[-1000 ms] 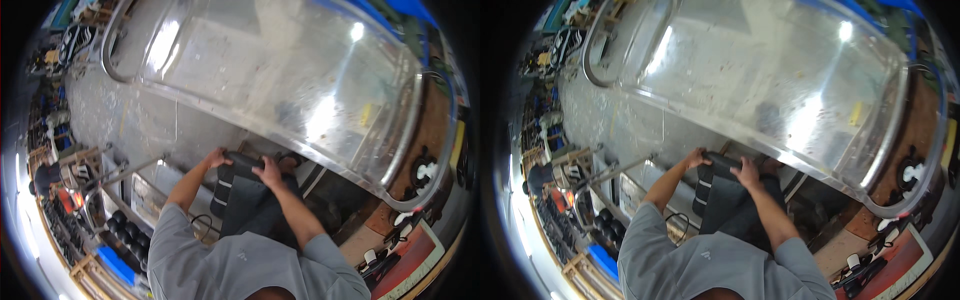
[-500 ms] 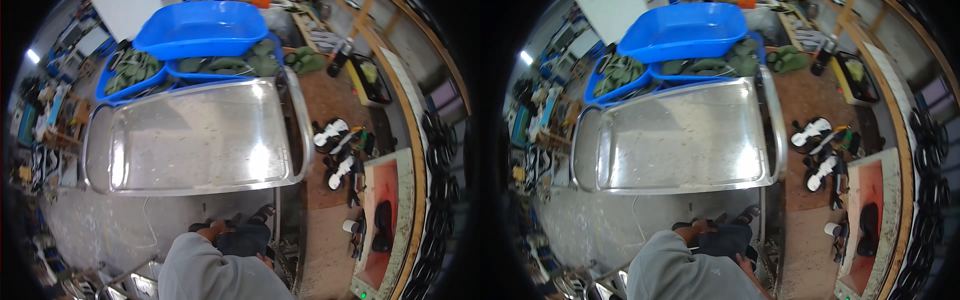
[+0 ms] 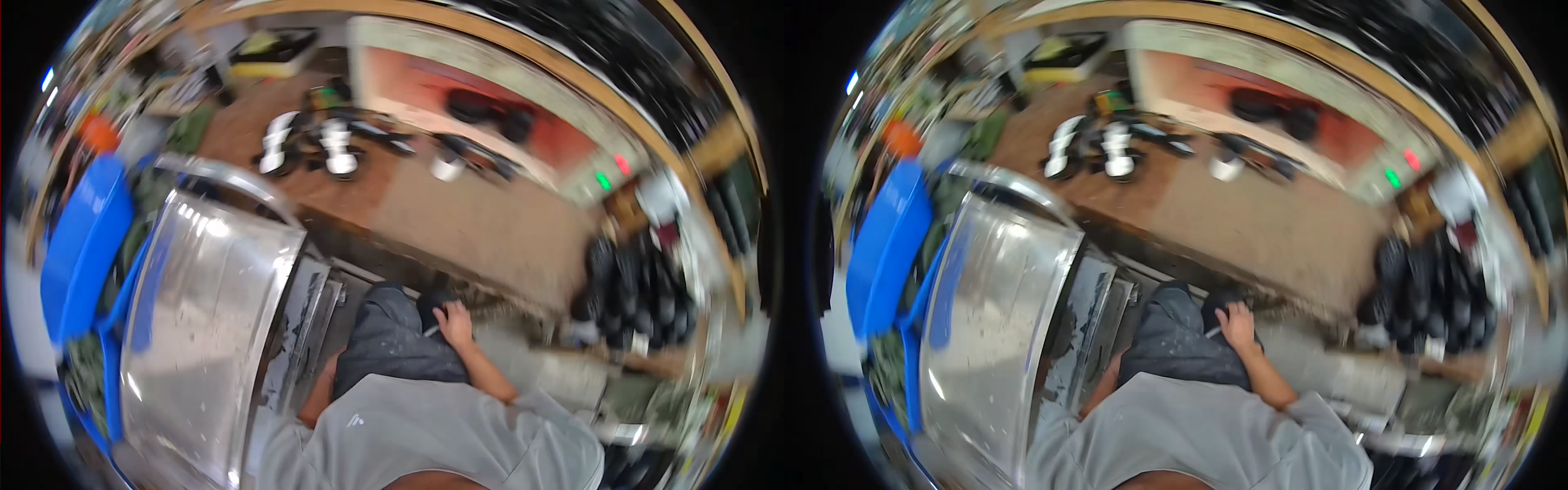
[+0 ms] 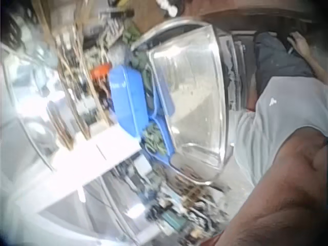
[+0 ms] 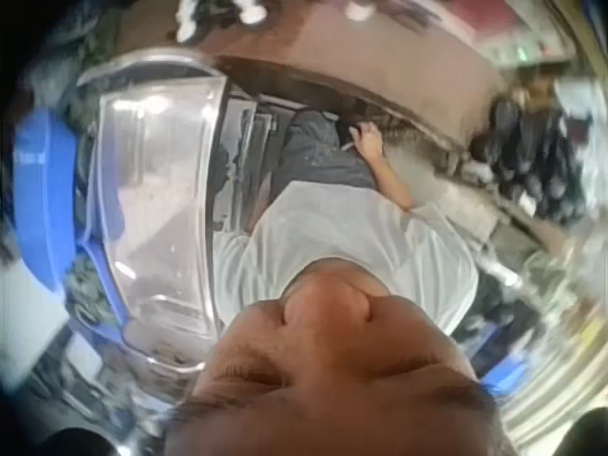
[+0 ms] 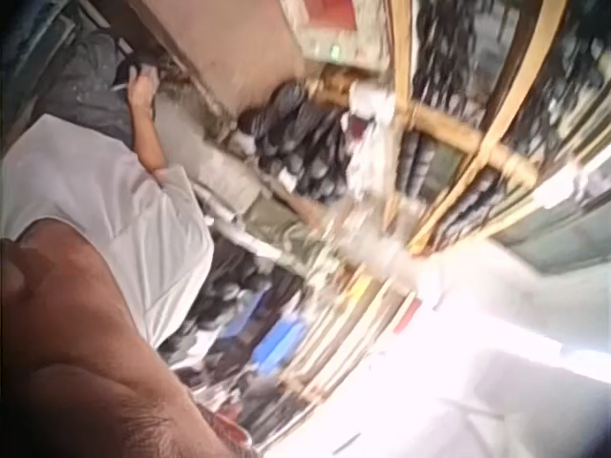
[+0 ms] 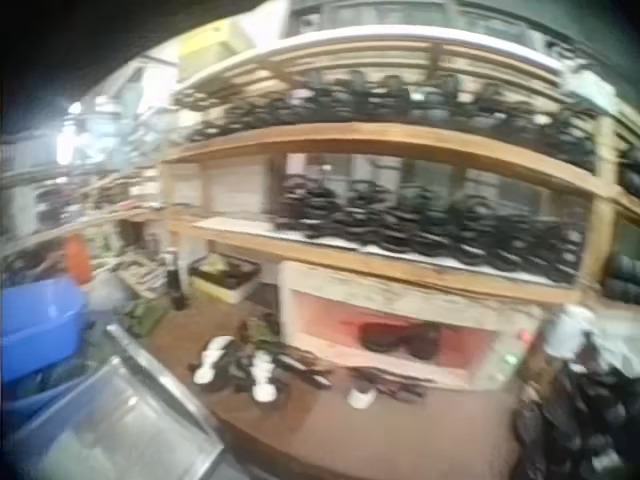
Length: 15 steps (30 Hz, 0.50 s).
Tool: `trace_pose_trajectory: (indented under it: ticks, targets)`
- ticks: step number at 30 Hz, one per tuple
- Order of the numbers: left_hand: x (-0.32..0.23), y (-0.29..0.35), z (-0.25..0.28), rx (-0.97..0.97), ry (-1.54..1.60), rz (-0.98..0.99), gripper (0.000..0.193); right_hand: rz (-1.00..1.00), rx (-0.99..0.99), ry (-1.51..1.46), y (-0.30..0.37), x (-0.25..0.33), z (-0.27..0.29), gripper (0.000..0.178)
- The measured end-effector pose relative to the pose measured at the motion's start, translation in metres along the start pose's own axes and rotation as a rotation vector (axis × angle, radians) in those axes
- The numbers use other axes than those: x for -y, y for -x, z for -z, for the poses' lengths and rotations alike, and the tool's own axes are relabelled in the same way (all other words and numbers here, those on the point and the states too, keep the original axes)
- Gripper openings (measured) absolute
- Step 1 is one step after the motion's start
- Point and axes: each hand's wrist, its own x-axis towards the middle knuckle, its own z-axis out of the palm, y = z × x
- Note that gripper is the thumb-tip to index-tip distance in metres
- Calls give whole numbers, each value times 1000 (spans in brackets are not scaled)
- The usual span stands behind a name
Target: The person sits at a workbench in a workshop and inspects a pair of black sandals. They pick up the sandals, rotate them to view the soles and straps, and press on the heel and toe areas to check the material. The person handles the sandals one at a time, examining the construction and fit before placing them back on the table.
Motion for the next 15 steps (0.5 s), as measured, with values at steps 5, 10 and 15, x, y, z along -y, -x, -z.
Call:
trace_pose_trajectory:
  ticks: [5,10,15]
  targets:
    - [-24,9,-32,52,-330,-508,21,64,-56,212,45,-2,78,42]
    - [-49,47,-109,45,-264,-674,21,281,-266,215,77,3,100,24]
    - [-14,55,-123,-78,-1094,-795,38,267,-66,160,126,33,138,32]
